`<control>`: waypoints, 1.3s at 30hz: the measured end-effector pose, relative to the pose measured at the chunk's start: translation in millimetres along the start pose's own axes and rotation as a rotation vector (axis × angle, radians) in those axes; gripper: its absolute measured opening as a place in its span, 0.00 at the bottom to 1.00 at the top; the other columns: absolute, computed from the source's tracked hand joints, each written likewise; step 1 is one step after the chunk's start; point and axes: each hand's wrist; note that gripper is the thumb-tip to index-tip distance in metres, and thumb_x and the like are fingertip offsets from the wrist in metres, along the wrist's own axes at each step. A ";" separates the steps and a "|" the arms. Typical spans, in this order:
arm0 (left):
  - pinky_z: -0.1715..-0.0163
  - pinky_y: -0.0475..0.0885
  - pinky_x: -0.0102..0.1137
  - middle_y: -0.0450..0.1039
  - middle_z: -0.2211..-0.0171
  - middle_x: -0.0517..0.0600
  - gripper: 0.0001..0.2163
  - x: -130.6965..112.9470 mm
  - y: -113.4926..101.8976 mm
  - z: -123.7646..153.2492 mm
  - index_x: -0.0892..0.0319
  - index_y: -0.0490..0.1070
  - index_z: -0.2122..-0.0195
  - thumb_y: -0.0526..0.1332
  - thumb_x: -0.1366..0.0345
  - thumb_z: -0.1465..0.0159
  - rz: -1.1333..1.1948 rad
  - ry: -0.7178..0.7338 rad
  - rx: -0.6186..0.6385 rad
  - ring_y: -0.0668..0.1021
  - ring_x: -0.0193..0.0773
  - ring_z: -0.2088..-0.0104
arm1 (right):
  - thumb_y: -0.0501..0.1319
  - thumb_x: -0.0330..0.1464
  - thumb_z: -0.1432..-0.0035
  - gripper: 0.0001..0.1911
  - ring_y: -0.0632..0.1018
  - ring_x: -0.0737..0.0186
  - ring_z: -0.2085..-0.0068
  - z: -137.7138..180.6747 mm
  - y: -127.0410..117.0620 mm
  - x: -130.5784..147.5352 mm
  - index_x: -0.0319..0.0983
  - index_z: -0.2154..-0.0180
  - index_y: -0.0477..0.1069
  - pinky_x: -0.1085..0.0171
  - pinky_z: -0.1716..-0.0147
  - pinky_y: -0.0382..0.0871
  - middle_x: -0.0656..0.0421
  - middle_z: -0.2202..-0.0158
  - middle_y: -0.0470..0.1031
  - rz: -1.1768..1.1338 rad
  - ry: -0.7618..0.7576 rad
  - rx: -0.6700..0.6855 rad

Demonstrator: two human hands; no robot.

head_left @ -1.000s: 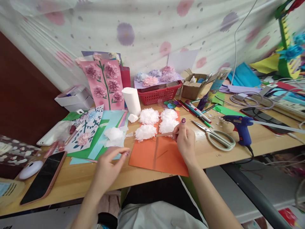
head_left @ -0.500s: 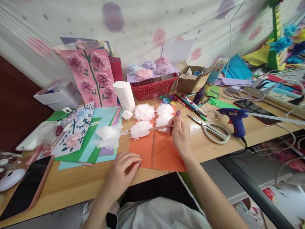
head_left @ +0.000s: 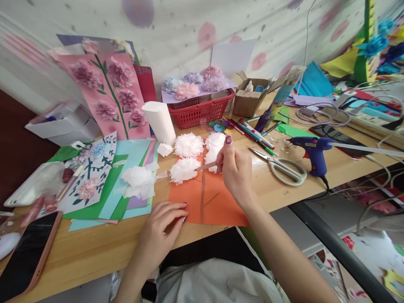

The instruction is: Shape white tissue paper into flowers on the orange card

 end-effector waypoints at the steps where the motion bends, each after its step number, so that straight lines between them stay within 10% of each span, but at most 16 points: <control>1: 0.54 0.76 0.39 0.82 0.57 0.51 0.08 0.3 -0.1 0.1 0.52 0.78 0.62 0.59 0.71 0.34 -0.002 0.002 0.000 0.81 0.43 0.56 | 0.44 0.54 0.32 0.34 0.68 0.65 0.82 -0.7 1.0 -0.3 0.42 0.83 0.62 0.65 0.79 0.58 0.62 0.86 0.64 -0.008 0.001 0.000; 11: 0.56 0.77 0.34 0.83 0.59 0.49 0.09 -1.5 -5.0 -0.8 0.52 0.78 0.63 0.59 0.69 0.34 0.033 -0.023 -0.003 0.82 0.40 0.58 | 0.44 0.54 0.32 0.35 0.69 0.65 0.82 -9.2 4.1 -4.1 0.42 0.84 0.63 0.65 0.79 0.58 0.62 0.87 0.65 -0.032 -0.002 -0.019; 18: 0.74 0.75 0.31 0.76 0.81 0.43 0.11 31.2 -67.1 -23.4 0.53 0.78 0.60 0.60 0.56 0.38 -0.162 -0.496 -0.285 0.79 0.40 0.77 | 0.44 0.51 0.30 0.34 0.68 0.65 0.82 -6.6 1.4 -13.9 0.42 0.84 0.62 0.64 0.79 0.59 0.62 0.87 0.64 -0.058 -0.045 -0.009; 26: 0.49 0.71 0.45 0.81 0.58 0.56 0.11 91.1 -90.9 -77.3 0.55 0.77 0.70 0.61 0.55 0.45 -0.349 -0.441 -0.257 0.80 0.53 0.55 | 0.43 0.51 0.30 0.35 0.68 0.64 0.81 -1.7 -1.0 -24.3 0.43 0.85 0.61 0.63 0.77 0.60 0.61 0.87 0.65 -0.049 -0.121 -0.036; 34: 0.53 0.73 0.38 0.82 0.60 0.55 0.14 86.1 -92.3 -70.7 0.57 0.75 0.66 0.61 0.51 0.43 -0.086 -0.514 -0.380 0.80 0.48 0.56 | 0.42 0.50 0.29 0.34 0.69 0.65 0.81 2.2 -0.8 -25.8 0.43 0.83 0.62 0.64 0.76 0.60 0.61 0.86 0.66 -0.016 -0.195 0.001; 39: 0.49 0.70 0.44 0.81 0.57 0.57 0.13 85.9 -84.7 -82.6 0.57 0.77 0.65 0.63 0.55 0.45 -0.204 -0.522 -0.250 0.79 0.53 0.53 | 0.40 0.50 0.29 0.34 0.69 0.64 0.80 2.1 0.4 -28.1 0.43 0.83 0.61 0.64 0.76 0.60 0.61 0.85 0.66 0.008 -0.228 0.040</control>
Point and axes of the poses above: each hand's wrist, its own z-axis away from the middle knuckle, its own y-axis out of the palm, x = y × z
